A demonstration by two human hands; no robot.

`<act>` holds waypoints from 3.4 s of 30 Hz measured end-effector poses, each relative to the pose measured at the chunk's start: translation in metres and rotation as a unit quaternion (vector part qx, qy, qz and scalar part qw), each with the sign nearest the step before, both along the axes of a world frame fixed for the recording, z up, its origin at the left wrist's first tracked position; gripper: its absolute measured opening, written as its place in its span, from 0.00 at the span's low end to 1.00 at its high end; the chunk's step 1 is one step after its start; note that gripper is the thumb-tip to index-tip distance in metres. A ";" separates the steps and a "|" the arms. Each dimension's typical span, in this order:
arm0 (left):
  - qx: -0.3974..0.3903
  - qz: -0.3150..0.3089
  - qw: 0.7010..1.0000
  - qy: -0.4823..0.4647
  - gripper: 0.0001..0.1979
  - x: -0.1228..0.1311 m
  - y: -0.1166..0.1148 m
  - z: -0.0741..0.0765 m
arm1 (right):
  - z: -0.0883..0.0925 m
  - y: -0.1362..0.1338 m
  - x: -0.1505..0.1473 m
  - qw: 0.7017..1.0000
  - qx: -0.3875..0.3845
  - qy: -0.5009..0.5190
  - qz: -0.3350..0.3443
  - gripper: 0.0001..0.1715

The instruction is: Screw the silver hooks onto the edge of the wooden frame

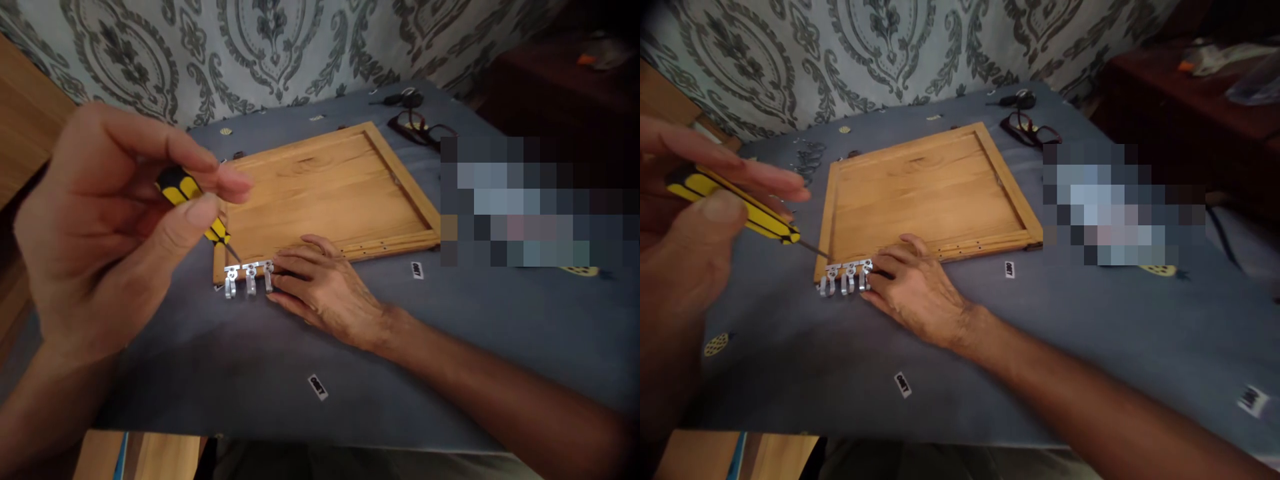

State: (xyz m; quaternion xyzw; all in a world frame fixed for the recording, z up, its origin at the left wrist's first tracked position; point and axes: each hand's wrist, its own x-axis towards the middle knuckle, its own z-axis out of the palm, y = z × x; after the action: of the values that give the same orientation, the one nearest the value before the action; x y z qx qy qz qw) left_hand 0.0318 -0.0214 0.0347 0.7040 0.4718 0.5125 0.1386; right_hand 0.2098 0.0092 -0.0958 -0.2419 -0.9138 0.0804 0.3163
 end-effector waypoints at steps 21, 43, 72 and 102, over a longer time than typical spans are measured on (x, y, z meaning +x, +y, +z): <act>-0.009 0.029 0.996 0.079 0.06 0.004 0.001 -0.027 | 0.000 -0.001 0.000 1.000 -0.003 -0.006 -0.012 0.12; 0.001 0.039 0.998 0.049 0.05 0.000 0.003 -0.032 | -0.001 0.000 0.001 1.000 -0.004 -0.001 -0.007 0.12; 0.018 0.008 0.990 0.139 0.06 -0.012 0.006 -0.032 | 0.000 -0.001 0.000 1.000 -0.005 -0.008 -0.007 0.12; -0.024 0.083 0.990 0.109 0.06 -0.010 0.003 -0.025 | -0.002 0.000 0.000 1.000 -0.005 0.003 -0.004 0.12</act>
State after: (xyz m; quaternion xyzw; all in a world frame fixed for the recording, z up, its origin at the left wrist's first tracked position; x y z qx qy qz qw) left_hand 0.0222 -0.0187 0.0099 0.7107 0.5530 0.4307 0.0604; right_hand 0.2102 0.0092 -0.0973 -0.2466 -0.9116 0.0844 0.3178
